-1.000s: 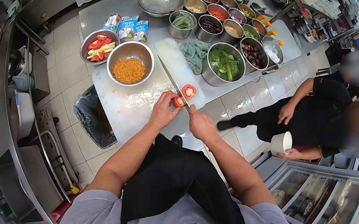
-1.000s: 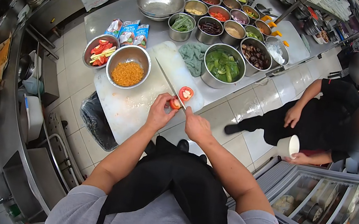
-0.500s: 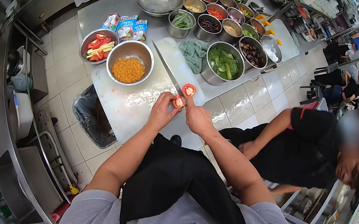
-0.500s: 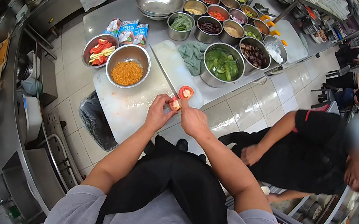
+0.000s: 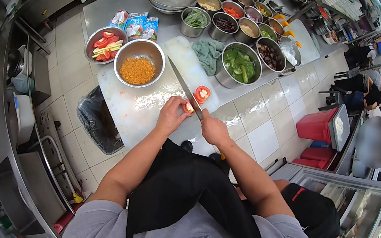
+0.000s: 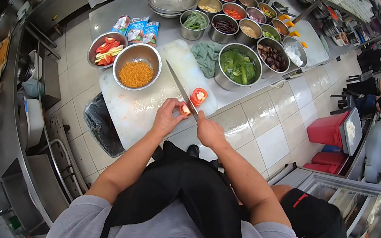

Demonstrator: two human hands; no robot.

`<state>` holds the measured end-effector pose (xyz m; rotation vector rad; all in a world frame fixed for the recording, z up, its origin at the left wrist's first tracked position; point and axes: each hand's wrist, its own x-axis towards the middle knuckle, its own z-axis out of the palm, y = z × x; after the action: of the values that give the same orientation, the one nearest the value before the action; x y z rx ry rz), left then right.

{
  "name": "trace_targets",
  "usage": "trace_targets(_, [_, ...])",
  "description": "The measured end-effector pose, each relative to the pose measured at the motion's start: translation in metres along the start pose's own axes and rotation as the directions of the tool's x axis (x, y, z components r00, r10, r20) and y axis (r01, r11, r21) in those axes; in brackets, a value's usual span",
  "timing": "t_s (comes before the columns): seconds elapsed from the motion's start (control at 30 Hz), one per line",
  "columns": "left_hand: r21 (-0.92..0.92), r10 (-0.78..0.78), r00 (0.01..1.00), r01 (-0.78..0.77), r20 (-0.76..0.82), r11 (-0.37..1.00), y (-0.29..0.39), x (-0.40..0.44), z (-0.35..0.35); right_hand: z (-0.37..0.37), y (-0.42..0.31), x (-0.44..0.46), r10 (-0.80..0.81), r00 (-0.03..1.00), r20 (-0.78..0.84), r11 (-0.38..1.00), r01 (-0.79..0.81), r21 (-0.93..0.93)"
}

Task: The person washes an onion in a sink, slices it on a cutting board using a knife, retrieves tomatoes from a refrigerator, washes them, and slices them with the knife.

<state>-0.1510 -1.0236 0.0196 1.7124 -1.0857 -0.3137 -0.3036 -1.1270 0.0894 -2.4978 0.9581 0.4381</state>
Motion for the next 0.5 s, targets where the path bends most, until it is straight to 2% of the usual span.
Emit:
trace_targets(0.1, [0.085,0.019,0.999,-0.022,0.037,0.996,-0.003,-0.003,-0.007,-0.016,-0.005,0.003,-0.029,1.0,0.008,0.998,0.029,0.049])
trace_targets(0.2, [0.054,-0.034,0.999,0.033,0.014,0.998,-0.001,-0.003,-0.002,-0.028,-0.023,0.001,0.005,0.998,-0.061,0.995,0.001,0.104])
trace_targets(0.27, [0.044,-0.034,0.999,0.033,0.012,0.998,-0.001,-0.001,0.003,-0.03,-0.029,0.002,-0.027,0.996,-0.09,0.994,0.036,0.107])
trace_targets(0.5, [0.041,-0.053,0.998,0.052,0.027,0.998,0.0,0.001,0.003,-0.024,-0.029,0.007,-0.013,0.998,-0.055,0.994,0.019,0.104])
